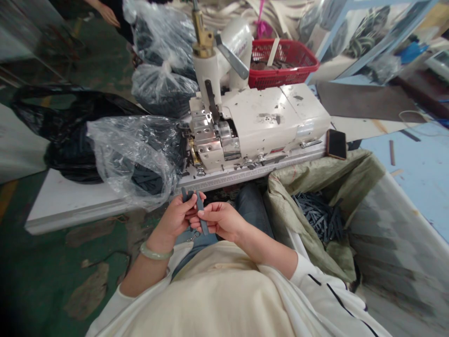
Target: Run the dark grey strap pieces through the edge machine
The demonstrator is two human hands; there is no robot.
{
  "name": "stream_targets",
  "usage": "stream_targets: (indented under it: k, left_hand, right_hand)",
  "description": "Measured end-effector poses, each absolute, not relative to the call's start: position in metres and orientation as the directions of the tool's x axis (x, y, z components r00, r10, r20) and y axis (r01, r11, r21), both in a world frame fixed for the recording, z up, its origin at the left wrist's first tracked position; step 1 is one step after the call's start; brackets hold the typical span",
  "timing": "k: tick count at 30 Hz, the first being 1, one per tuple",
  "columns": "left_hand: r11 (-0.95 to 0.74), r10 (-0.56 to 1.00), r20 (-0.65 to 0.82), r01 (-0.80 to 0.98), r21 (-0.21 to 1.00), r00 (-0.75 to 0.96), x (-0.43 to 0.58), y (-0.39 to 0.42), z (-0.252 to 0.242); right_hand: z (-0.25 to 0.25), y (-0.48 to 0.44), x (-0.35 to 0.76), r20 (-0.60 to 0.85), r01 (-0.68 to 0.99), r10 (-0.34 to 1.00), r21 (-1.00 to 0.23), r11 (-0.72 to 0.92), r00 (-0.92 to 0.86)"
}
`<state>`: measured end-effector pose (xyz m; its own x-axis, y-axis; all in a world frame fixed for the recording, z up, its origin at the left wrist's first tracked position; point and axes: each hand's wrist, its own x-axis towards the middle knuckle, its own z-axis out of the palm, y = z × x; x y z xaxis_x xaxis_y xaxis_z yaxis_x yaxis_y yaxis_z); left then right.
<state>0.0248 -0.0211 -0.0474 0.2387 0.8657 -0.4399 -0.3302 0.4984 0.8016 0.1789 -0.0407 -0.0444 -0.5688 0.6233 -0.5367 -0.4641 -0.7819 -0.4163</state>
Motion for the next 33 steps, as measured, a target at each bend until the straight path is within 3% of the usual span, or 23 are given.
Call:
stream_targets:
  k: [23, 33]
  left_hand:
    - [0.467, 0.884, -0.401, -0.397, 0.790, 0.242, 0.026, -0.019, -0.043]
    - [0.404, 0.911, -0.395, -0.439, 0.802, 0.116, 0.020, -0.013, -0.037]
  right_hand:
    - [-0.043, -0.040, 0.186, -0.511, -0.436, 0.613, -0.432, -0.789, -0.602]
    - [-0.039, -0.034, 0.198, -0.465, -0.373, 0.477, -0.302, -0.877, -0.746]
